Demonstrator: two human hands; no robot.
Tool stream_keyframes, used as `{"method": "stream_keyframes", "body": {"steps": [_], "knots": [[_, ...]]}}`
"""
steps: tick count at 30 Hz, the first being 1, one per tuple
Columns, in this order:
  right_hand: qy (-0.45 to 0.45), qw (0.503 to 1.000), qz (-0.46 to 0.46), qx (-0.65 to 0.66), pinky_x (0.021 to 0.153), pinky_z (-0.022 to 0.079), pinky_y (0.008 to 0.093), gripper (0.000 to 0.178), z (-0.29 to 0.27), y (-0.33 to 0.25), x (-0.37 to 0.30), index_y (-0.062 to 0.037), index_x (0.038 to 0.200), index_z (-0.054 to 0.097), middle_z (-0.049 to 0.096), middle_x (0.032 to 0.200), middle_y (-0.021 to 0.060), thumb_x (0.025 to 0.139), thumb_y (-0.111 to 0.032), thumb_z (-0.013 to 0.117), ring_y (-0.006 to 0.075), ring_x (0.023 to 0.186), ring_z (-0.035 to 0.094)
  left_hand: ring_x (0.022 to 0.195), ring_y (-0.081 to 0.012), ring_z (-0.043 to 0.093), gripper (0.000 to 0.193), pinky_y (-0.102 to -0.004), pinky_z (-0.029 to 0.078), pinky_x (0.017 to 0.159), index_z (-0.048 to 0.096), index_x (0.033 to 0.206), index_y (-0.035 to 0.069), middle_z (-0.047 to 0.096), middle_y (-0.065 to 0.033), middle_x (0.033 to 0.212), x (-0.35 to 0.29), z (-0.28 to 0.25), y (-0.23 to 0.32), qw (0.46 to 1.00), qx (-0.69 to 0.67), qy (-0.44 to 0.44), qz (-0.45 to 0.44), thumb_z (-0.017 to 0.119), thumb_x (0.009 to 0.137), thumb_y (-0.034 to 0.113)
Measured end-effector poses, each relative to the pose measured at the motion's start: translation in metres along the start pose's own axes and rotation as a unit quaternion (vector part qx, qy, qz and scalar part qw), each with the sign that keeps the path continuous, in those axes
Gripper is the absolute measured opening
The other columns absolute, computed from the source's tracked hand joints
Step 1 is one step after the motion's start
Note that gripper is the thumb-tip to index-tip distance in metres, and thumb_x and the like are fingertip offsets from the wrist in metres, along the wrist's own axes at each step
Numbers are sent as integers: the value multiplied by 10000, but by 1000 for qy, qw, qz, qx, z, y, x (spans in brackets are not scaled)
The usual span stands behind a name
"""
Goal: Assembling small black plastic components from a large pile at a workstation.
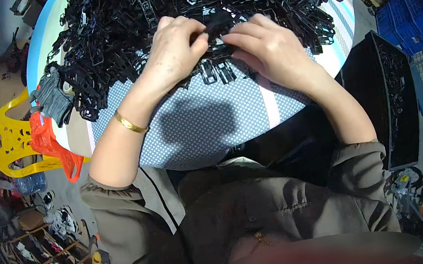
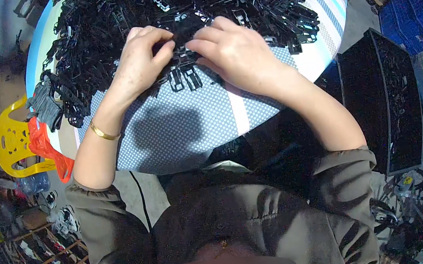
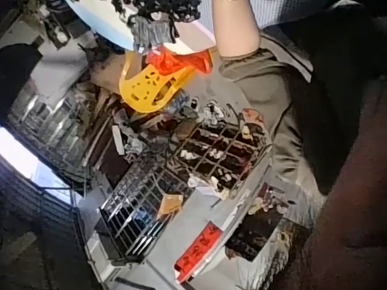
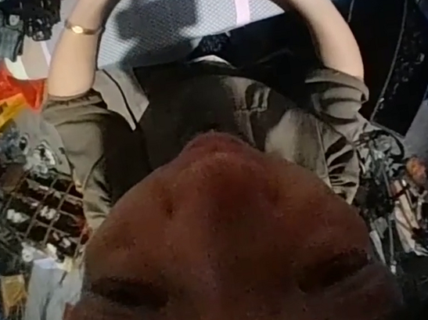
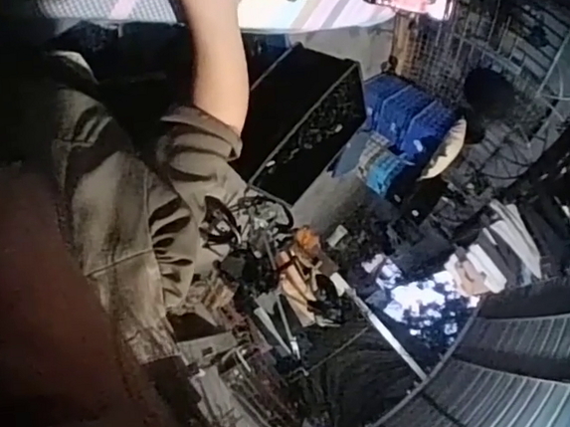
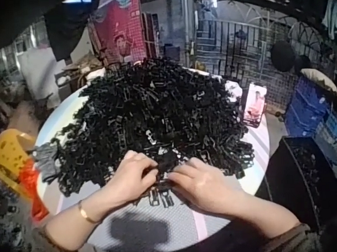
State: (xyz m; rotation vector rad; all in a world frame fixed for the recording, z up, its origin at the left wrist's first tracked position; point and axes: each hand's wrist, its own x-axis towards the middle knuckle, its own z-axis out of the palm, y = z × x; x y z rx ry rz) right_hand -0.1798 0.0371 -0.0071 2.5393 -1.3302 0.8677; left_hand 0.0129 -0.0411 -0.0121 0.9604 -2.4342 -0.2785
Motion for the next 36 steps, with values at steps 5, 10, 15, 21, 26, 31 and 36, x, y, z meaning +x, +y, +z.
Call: {"method": "stream_keyframes", "body": {"steps": [5, 10, 15, 21, 26, 31, 36], "knots": [[-5, 999, -25, 27, 668, 483, 314, 241, 8, 2, 1, -44, 887, 611, 609, 890, 47, 662, -84, 687, 225, 778, 559, 763, -105, 572, 252, -242, 461, 713, 572, 1013, -26, 620, -73, 899, 10, -13, -14, 962, -223, 43, -152, 542, 869, 179], [-35, 997, 28, 56, 659, 481, 316, 189, -2, 10, 1, -48, 829, 595, 605, 831, 54, 656, -26, 667, 237, 757, 565, 763, -167, 629, 266, -243, 531, 653, 474, 1084, -19, 618, -131, 929, 11, -25, -5, 813, -531, 15, -240, 512, 888, 156], [59, 996, -6, 59, 663, 486, 307, 181, 2, 4, 4, -45, 845, 607, 606, 840, 52, 671, -30, 655, 228, 770, 571, 666, -96, 574, 402, -176, 487, 567, 425, 1154, -67, 594, -110, 861, 7, -24, -2, 750, -620, 8, -228, 598, 848, 127], [-10, 998, -59, 32, 662, 493, 301, 162, 6, 6, 5, -47, 816, 618, 603, 836, 33, 670, -80, 682, 205, 777, 564, 620, -55, 530, 273, -169, 447, 549, 565, 1089, -1, 589, -26, 805, 6, -27, 5, 776, -595, 9, -207, 577, 866, 157], [-26, 996, -73, 42, 647, 488, 308, 128, 1, 9, 3, -33, 783, 609, 599, 820, 38, 685, -78, 678, 213, 757, 560, 505, -29, 479, 253, -149, 396, 454, 601, 1065, 34, 527, 31, 646, 3, -35, 14, 831, -514, 7, -212, 546, 890, 208], [-61, 992, -3, 110, 662, 478, 341, 139, 4, -1, 1, -12, 794, 599, 591, 813, 79, 687, -62, 672, 247, 759, 564, 502, -41, 505, 285, -151, 413, 452, 575, 1113, 36, 566, 9, 667, 1, -34, 18, 830, -522, 10, -195, 517, 909, 227], [-61, 995, 35, 65, 688, 477, 356, 144, -2, -3, 1, -6, 790, 589, 591, 823, 99, 687, -64, 672, 258, 794, 574, 673, -108, 615, 323, -195, 521, 606, 506, 1184, -7, 619, -79, 841, 3, -25, 19, 805, -558, -7, -200, 473, 927, 186]]}}
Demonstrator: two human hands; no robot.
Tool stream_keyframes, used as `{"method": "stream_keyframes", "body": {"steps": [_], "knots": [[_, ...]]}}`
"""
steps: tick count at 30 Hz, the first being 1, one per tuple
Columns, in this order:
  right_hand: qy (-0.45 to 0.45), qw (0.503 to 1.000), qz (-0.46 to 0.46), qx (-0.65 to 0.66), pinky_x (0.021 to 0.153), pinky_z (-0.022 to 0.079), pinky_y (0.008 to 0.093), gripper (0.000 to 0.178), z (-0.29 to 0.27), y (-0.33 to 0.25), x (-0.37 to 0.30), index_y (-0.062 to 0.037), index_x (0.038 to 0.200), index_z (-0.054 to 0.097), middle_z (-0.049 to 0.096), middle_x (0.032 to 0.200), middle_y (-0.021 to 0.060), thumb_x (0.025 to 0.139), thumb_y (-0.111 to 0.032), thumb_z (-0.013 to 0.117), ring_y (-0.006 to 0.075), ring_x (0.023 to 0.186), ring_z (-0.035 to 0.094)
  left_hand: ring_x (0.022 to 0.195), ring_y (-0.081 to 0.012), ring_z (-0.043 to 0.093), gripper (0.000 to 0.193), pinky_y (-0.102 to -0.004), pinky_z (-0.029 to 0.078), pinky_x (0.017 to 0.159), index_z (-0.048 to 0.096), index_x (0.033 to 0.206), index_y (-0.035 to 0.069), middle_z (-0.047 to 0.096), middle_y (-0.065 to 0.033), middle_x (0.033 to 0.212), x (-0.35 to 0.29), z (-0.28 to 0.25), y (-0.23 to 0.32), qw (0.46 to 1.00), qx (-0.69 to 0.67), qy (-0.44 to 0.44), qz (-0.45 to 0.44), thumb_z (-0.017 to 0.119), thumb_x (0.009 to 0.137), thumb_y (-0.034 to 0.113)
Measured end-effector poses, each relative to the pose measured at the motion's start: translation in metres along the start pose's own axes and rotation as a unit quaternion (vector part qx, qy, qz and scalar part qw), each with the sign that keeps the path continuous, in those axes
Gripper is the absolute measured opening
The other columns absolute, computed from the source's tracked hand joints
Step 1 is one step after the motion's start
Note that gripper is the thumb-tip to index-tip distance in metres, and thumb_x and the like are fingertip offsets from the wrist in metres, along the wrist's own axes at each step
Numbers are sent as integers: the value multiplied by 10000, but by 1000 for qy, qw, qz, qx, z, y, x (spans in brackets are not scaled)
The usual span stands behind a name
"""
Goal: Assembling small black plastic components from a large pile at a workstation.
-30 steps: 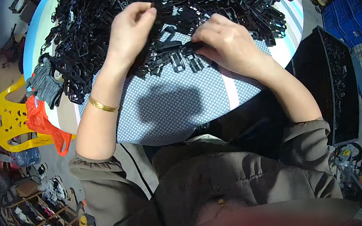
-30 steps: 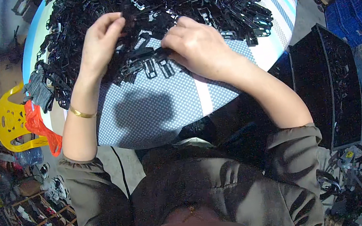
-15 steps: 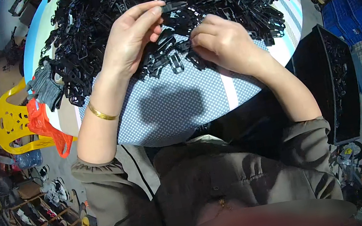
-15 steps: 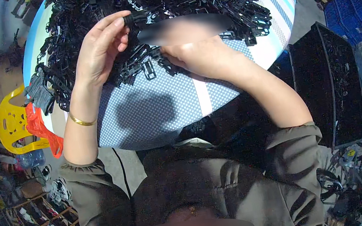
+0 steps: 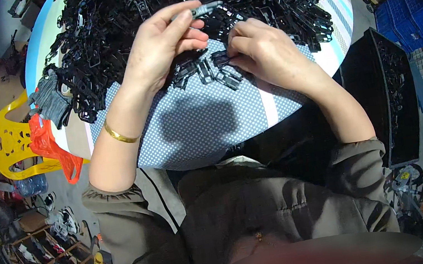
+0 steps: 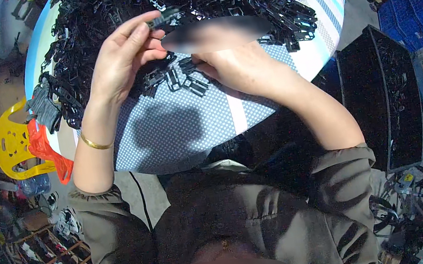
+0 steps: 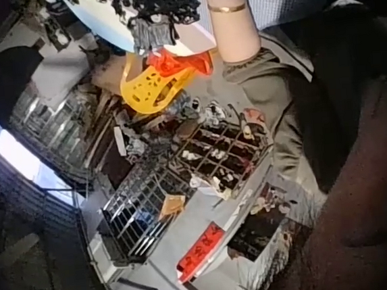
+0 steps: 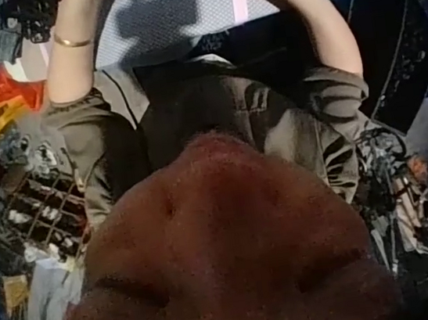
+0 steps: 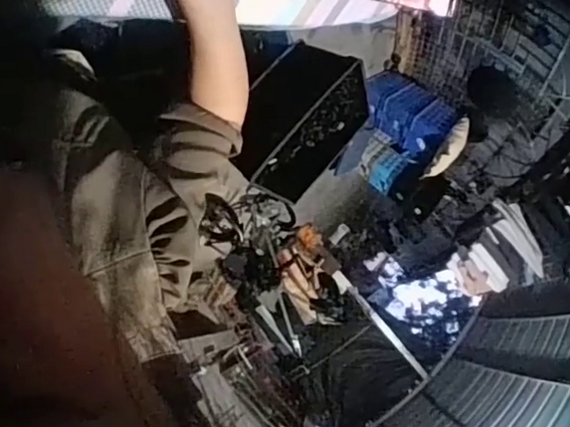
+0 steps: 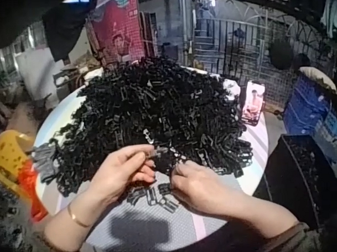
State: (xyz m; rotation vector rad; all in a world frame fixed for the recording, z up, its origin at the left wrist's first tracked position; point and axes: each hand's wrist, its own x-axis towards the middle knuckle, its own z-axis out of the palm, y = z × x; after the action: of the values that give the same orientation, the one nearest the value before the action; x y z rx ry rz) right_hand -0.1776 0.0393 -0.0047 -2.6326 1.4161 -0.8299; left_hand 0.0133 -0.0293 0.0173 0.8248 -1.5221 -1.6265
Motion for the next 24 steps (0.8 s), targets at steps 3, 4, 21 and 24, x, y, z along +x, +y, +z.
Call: {"method": "stream_keyframes", "body": {"steps": [3, 4, 21, 24], "knots": [[27, 999, -37, 13, 678, 489, 339, 132, -4, 6, 1, 4, 791, 581, 596, 837, 107, 697, -44, 660, 265, 782, 594, 783, -164, 638, 328, -238, 539, 731, 475, 1199, -40, 608, -125, 914, -1, -2, -2, 998, -26, -3, -59, 451, 930, 147], [10, 998, 3, 59, 669, 496, 324, 124, -8, 7, 3, 11, 791, 576, 604, 851, 111, 703, -31, 652, 258, 771, 607, 808, -174, 639, 323, -238, 537, 745, 476, 1195, -46, 607, -140, 944, 0, -3, -3, 998, -26, 2, -59, 460, 922, 127], [134, 990, 48, 13, 589, 508, 270, 177, -14, 18, 2, 12, 765, 569, 636, 877, 118, 676, -32, 716, 210, 677, 636, 746, -156, 645, 275, -225, 539, 655, 567, 1101, -32, 622, -114, 937, -6, 15, -6, 990, 116, 75, 39, 537, 894, 148], [134, 990, 35, 3, 594, 508, 278, 203, -15, 14, 5, -4, 793, 575, 630, 850, 108, 658, -31, 724, 231, 677, 631, 767, -183, 652, 271, -229, 548, 680, 570, 1073, -65, 633, -146, 904, -4, 13, -5, 993, 53, 97, 32, 543, 886, 130]]}}
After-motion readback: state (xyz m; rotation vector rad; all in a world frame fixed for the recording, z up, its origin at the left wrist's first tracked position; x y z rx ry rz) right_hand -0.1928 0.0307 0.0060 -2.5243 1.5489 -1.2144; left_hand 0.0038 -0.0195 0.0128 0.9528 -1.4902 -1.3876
